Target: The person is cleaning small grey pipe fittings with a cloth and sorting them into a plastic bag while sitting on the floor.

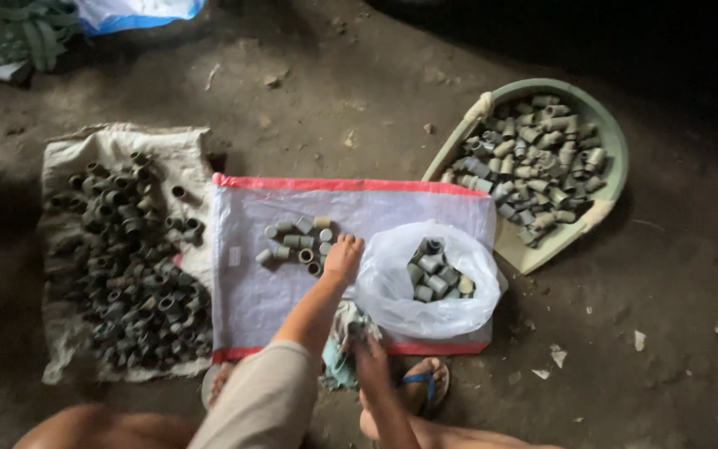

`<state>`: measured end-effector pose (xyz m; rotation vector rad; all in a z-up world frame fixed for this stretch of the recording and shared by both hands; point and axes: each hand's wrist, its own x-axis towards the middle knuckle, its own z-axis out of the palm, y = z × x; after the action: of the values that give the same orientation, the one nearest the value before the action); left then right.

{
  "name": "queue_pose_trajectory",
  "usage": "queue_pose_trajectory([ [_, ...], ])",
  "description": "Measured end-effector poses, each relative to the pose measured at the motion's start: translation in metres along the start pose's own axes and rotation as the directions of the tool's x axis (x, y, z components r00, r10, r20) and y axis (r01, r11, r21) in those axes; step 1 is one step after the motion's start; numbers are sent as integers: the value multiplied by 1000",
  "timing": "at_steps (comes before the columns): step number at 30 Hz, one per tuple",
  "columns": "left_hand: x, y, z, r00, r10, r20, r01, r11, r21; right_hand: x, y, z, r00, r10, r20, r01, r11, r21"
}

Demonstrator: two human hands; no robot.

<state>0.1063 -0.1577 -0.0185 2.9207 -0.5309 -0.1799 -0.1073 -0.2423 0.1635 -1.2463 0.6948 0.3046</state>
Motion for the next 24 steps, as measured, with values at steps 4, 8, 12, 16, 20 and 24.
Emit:
queue_pose_trajectory([
  [4,-43,5,-51,926,-365,-91,51,363,-930,-4,-16,-7,975,58,-215,-127,938,-322],
  [8,-119,22,-128,923,-373,96,6,-236,-972,-6,-29,8,971,155,-180,-67,906,417],
  [12,-180,57,-173,917,-399,-7,-67,-138,-988,-32,-54,24,963,266,-50,-202,827,525],
  [16,-221,67,-217,937,-306,-169,-38,389,-920,-61,-58,25,991,101,-87,-76,965,252],
  [20,-238,57,-235,940,-220,-263,-148,432,-890,-91,-71,34,981,140,137,-189,862,470],
  [24,-252,58,-253,957,-154,-246,-138,504,-853,-90,-53,19,935,184,304,-324,792,518],
])
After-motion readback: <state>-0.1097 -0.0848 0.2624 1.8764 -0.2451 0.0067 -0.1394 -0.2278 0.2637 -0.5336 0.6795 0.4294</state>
